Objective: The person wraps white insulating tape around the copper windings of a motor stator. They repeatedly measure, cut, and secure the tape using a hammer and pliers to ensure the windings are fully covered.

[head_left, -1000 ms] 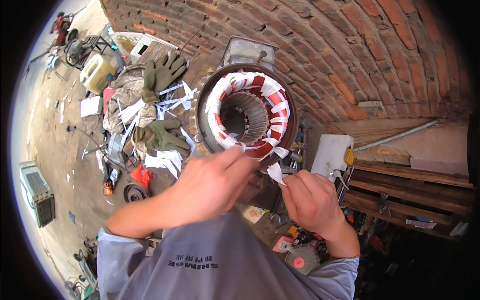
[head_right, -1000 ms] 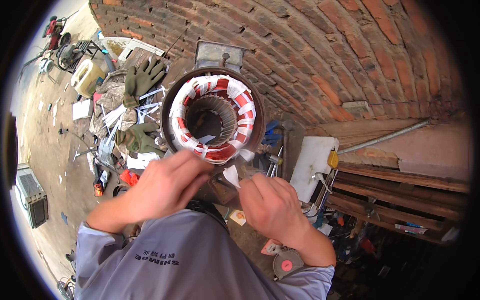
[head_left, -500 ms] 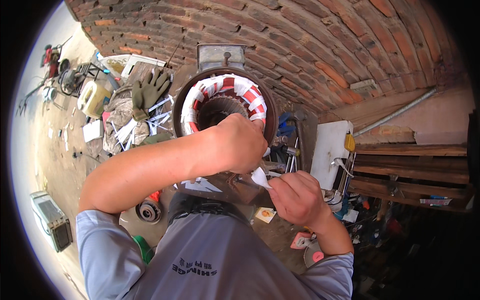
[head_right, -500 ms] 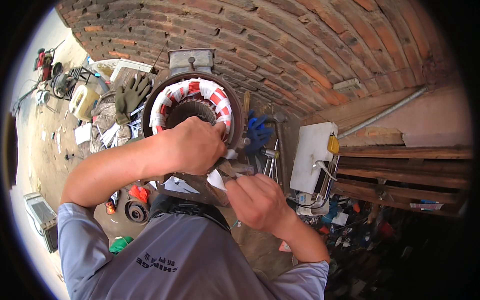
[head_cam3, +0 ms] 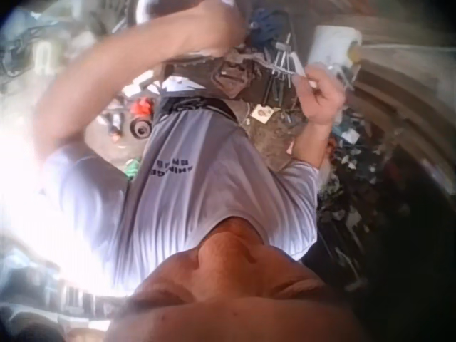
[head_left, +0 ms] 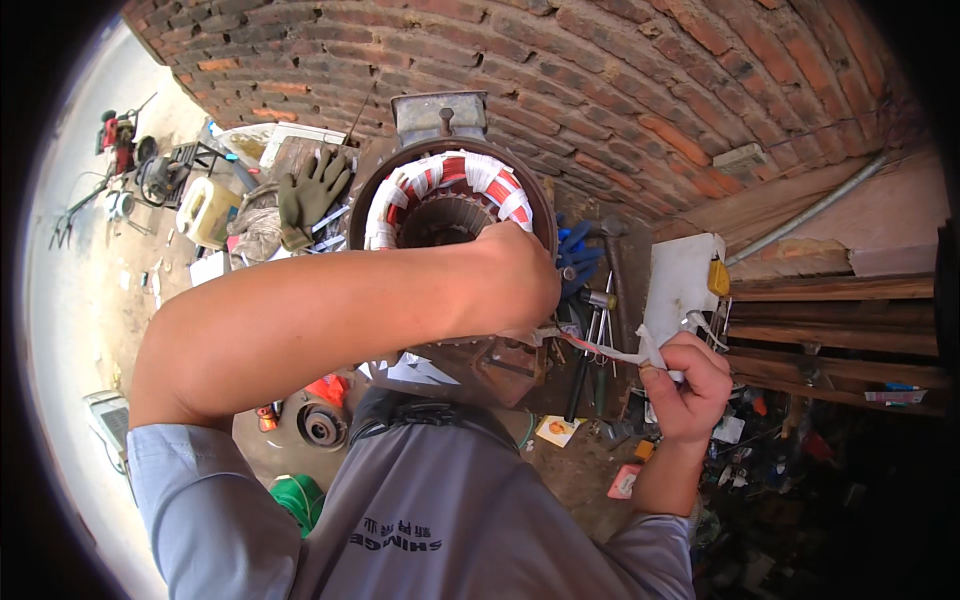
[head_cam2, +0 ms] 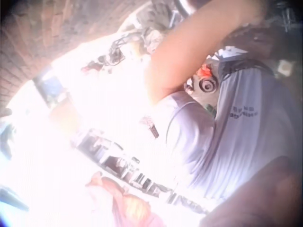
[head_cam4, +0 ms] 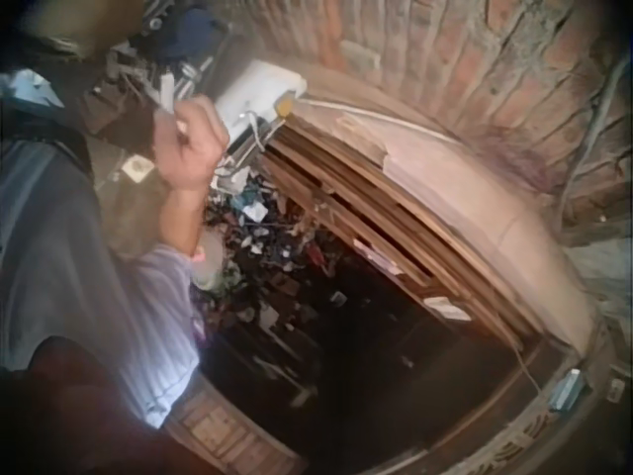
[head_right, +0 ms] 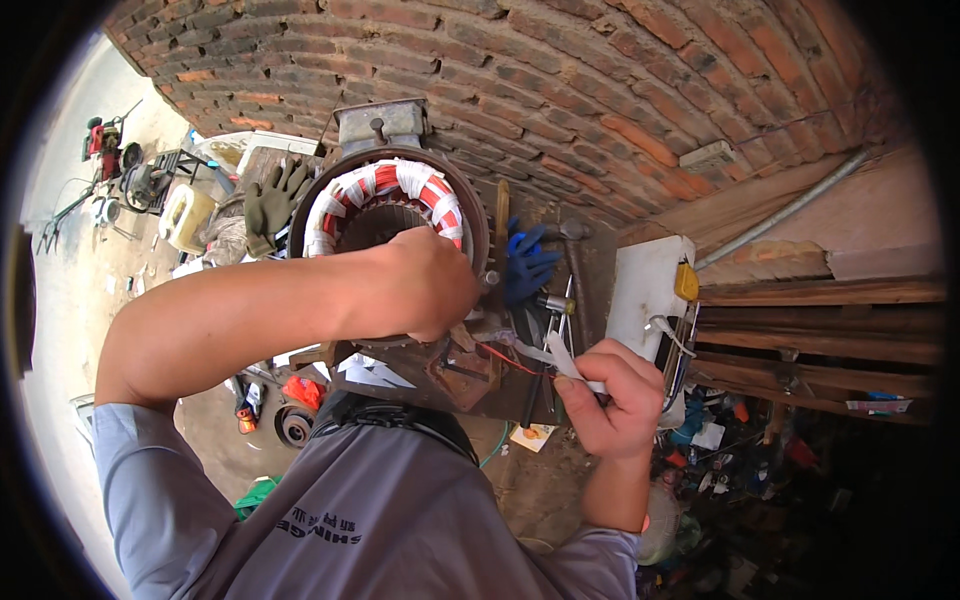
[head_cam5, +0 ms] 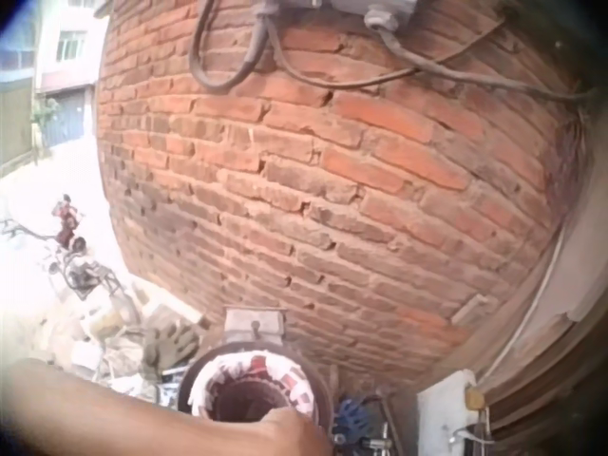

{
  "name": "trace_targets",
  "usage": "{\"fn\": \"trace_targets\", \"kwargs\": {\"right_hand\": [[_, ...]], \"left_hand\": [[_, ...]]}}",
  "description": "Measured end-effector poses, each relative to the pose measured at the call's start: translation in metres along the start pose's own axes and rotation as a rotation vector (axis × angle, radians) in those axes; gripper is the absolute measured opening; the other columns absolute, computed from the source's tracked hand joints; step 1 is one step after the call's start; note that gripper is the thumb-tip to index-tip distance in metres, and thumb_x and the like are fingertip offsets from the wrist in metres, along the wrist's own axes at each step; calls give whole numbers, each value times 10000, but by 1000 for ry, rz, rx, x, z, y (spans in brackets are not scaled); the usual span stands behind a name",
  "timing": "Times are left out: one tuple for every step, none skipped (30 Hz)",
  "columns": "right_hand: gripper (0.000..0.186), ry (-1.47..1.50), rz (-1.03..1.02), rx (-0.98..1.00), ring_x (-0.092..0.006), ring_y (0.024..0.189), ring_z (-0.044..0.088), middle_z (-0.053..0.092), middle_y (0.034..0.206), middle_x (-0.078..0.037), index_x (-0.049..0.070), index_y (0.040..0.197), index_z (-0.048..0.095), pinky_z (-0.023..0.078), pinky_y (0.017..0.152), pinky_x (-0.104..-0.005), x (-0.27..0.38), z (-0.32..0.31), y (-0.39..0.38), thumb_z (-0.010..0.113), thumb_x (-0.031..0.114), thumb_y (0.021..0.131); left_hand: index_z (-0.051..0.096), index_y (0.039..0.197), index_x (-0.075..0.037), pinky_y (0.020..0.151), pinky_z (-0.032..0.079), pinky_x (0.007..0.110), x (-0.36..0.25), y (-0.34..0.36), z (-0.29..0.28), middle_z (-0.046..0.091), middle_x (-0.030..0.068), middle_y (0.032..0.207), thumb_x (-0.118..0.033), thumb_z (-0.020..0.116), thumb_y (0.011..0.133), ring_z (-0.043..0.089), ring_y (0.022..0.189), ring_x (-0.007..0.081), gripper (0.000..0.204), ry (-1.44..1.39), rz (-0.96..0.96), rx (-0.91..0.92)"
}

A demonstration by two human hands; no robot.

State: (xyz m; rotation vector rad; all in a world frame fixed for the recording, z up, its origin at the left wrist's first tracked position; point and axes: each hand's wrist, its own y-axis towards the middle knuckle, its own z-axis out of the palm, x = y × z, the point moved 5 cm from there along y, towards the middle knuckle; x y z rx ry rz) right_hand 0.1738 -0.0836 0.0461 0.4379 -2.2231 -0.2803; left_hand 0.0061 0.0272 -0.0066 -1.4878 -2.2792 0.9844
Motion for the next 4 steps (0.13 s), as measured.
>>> {"fn": "trace_targets", "kwargs": {"right_hand": [[136,13,14,-25,-199,597,554,614,729,-97,-35,831,653,411,539,-289,-5,0,-7,777,10,798],[135,25,28,-49,-188,601,548,613,729,-98,-36,834,653,406,543,-282,-9,-1,-12,776,10,803],[141,28,32,-58,-189,605,543,615,733,-93,-35,841,656,401,547,-274,-13,1,-15,780,29,820],[137,45,43,-72,-192,607,545,618,738,-91,-33,844,657,405,549,-278,-14,1,-19,775,34,829]], "left_hand": [[789,1161,-110,843,593,438,-1,1,0,754,98,1199,-249,738,849,723,1105,292,345,-17,-21,-13],[786,1169,-110,846,594,441,-2,1,1,752,104,1205,-252,744,846,721,1111,295,355,-34,-43,-27],[784,1176,-109,848,595,443,-3,0,3,749,111,1212,-255,749,844,720,1117,298,365,-52,-65,-41],[784,1176,-109,848,595,443,-5,0,2,749,111,1212,-255,749,844,720,1117,298,365,-45,-67,-31]]}}
